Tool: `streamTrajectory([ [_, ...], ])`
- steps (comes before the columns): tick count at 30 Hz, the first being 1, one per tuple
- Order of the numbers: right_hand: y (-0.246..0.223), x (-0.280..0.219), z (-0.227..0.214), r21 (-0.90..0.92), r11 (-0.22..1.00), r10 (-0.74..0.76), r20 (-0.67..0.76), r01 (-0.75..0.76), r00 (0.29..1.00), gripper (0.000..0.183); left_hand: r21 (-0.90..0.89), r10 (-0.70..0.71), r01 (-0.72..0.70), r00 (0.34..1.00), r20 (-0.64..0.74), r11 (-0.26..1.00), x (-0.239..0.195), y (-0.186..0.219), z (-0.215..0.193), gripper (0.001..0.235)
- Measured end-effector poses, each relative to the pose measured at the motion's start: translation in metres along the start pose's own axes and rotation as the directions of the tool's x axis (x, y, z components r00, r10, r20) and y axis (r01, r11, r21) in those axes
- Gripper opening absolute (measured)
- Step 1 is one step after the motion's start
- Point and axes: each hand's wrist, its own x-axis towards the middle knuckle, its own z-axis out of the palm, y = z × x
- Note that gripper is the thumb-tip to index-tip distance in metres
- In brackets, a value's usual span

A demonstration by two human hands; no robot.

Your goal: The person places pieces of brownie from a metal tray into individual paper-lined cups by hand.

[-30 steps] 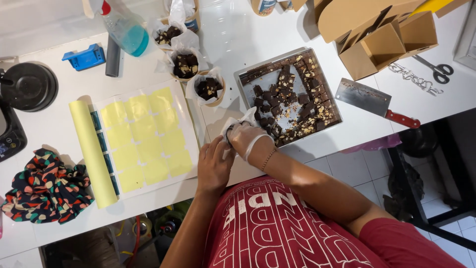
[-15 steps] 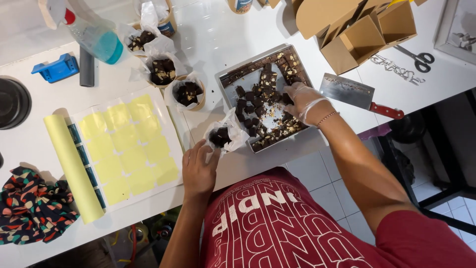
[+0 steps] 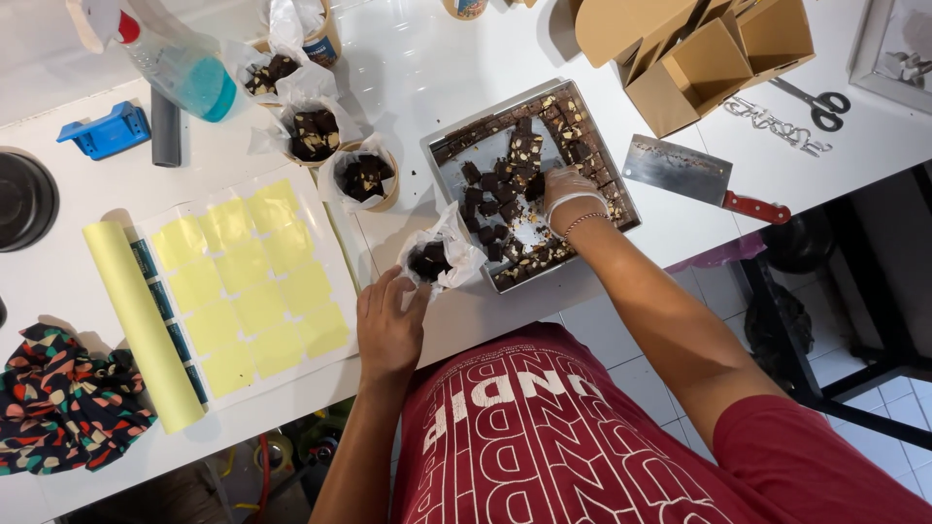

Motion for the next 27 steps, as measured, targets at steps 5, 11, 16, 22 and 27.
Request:
streamTrajectory([
  [5,-0.021,-0.057,-0.042,0.086,0.995,-0.045,-0.072,0.051,0.996,0.020,-0.027,0.024,-0.024,1.000,-0.013,0.999,0.003,-0.002,-0.004,0.015],
  [11,0.006,-0.087,-0.078,0.455,0.889,-0.024,-0.056,0.047,0.998,0.022,0.014,0.063,-0.062,0.996,-0.065,0.998,0.005,-0.004,-0.002,0.015],
  [16,0.022,-0.076,-0.063,0.663,0.747,0.033,-0.124,0.058,0.992,0.025,0.010,0.072,-0.072,0.995,-0.063,0.997,0.005,-0.005,-0.002,0.016],
  [22,-0.043,-0.121,-0.105,0.395,0.913,-0.056,-0.112,0.096,0.992,0.054,0.022,0.094,-0.093,0.994,-0.048,0.995,0.005,-0.007,-0.001,0.016],
  [27,-0.038,-0.098,-0.054,0.172,0.974,-0.128,-0.138,0.151,0.982,0.082,0.009,0.104,-0.104,0.994,-0.011,0.994,0.008,-0.006,-0.004,0.013],
])
